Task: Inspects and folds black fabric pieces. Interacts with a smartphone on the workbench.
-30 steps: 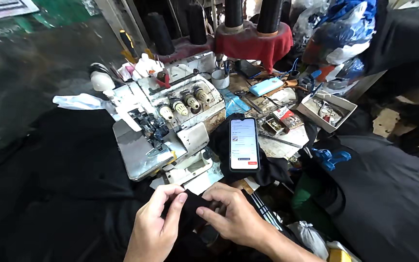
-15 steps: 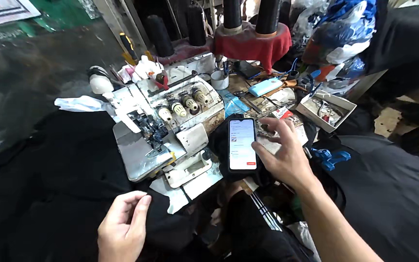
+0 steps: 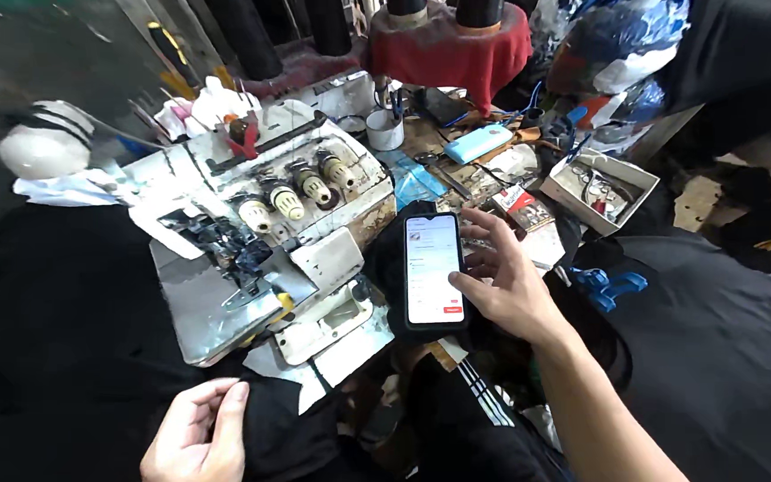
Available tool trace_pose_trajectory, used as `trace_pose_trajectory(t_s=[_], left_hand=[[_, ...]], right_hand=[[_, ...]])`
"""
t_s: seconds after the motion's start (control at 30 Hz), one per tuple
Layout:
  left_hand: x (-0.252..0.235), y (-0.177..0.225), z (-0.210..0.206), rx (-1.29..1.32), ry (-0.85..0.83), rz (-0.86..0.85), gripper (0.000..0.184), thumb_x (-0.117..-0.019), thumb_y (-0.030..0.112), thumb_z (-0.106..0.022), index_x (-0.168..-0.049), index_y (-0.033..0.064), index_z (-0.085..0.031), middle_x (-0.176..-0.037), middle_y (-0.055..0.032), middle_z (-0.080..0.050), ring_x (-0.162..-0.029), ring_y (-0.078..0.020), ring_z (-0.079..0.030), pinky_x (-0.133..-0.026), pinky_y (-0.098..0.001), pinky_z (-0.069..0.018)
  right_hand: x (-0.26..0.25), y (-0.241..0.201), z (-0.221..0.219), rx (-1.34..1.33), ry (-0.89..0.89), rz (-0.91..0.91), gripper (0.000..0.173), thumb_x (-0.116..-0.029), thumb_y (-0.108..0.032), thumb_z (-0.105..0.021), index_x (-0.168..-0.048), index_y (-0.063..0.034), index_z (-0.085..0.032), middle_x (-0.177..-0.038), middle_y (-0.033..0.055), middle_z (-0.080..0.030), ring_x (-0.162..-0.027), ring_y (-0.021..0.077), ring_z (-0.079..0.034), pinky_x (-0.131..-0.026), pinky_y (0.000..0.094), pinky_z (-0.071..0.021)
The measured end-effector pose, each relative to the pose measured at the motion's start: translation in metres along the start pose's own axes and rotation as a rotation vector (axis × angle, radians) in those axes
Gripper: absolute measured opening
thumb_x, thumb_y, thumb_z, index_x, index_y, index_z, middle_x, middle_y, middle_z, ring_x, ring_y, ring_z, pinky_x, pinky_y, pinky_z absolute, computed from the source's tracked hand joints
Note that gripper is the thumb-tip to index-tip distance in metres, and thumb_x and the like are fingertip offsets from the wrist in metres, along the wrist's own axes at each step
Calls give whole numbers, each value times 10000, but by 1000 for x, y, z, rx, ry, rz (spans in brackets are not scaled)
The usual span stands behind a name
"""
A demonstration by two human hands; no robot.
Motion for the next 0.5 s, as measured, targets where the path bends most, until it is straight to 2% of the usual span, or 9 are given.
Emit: trace_pose_trajectory(t_s=[0.07, 0.13, 0.23, 0.27, 0.37, 0.5], left_hand=[[-1, 0, 0, -3, -10, 6, 114, -996, 65, -619, -1054, -30, -641, -881, -14, -686, -753, -48, -652, -695, -202, -574], [-1, 1, 0, -2, -11, 16, 103, -995, 59, -618, -1047, -28, -637, -871, -8, -684, -749, -39, -650, -689, -195, -571], [-1, 2, 0, 10, -3, 30, 96, -996, 48, -613, -1047, -32, -632, -864, -10, -683, -748, -48, -654, -688, -203, -575], [-1, 2, 0, 12, -1, 33, 99, -997, 49, -612, -1051, -31, -632, -867, -10, -682, -749, -48, -653, -689, -203, -575], [-1, 2, -1, 13, 4, 38, 101, -998, 54, -613, -1051, -29, -632, -866, -4, -682, -751, -42, -651, -689, -198, -572], [0, 4, -1, 19, 7, 33, 99, -999, 60, -613, -1049, -23, -632, -862, -5, -676, -746, -43, -647, -682, -200, -569]], right_hand=[[-4, 5, -1, -32, 54, -12, 735, -870, -70, -706, -1536, -194, -421, -1326, 34, -642, -777, 158, -708, -626, 319, -621], [-6, 7, -1, -33, 97, -10, 627, -924, -101, -689, -1504, -169, -462, -1253, 38, -681, -762, 148, -708, -626, 303, -618], [-2, 5, 0, -24, 108, -3, 491, -1010, -166, -634, -1478, -186, -489, -1179, 30, -704, -745, 153, -706, -580, 286, -609], [1, 5, 1, -30, 103, -7, 463, -1032, -190, -605, -1480, -199, -488, -1184, 24, -706, -758, 156, -708, -575, 281, -605], [7, 6, 4, -95, 87, -40, 438, -1080, -255, -497, -1515, -219, -465, -1287, 17, -687, -910, 174, -722, -668, 310, -615], [13, 8, 4, -149, 90, -47, 460, -1071, -199, -469, -1531, -202, -451, -1328, 38, -669, -977, 195, -718, -710, 323, -621]])
Point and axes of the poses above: each hand's wrist, its own x-axis away from the middle knuckle, its own z-axis out of the back of the hand, y = z × x, the point moved 4 cm from there along -x, towards the middle knuckle
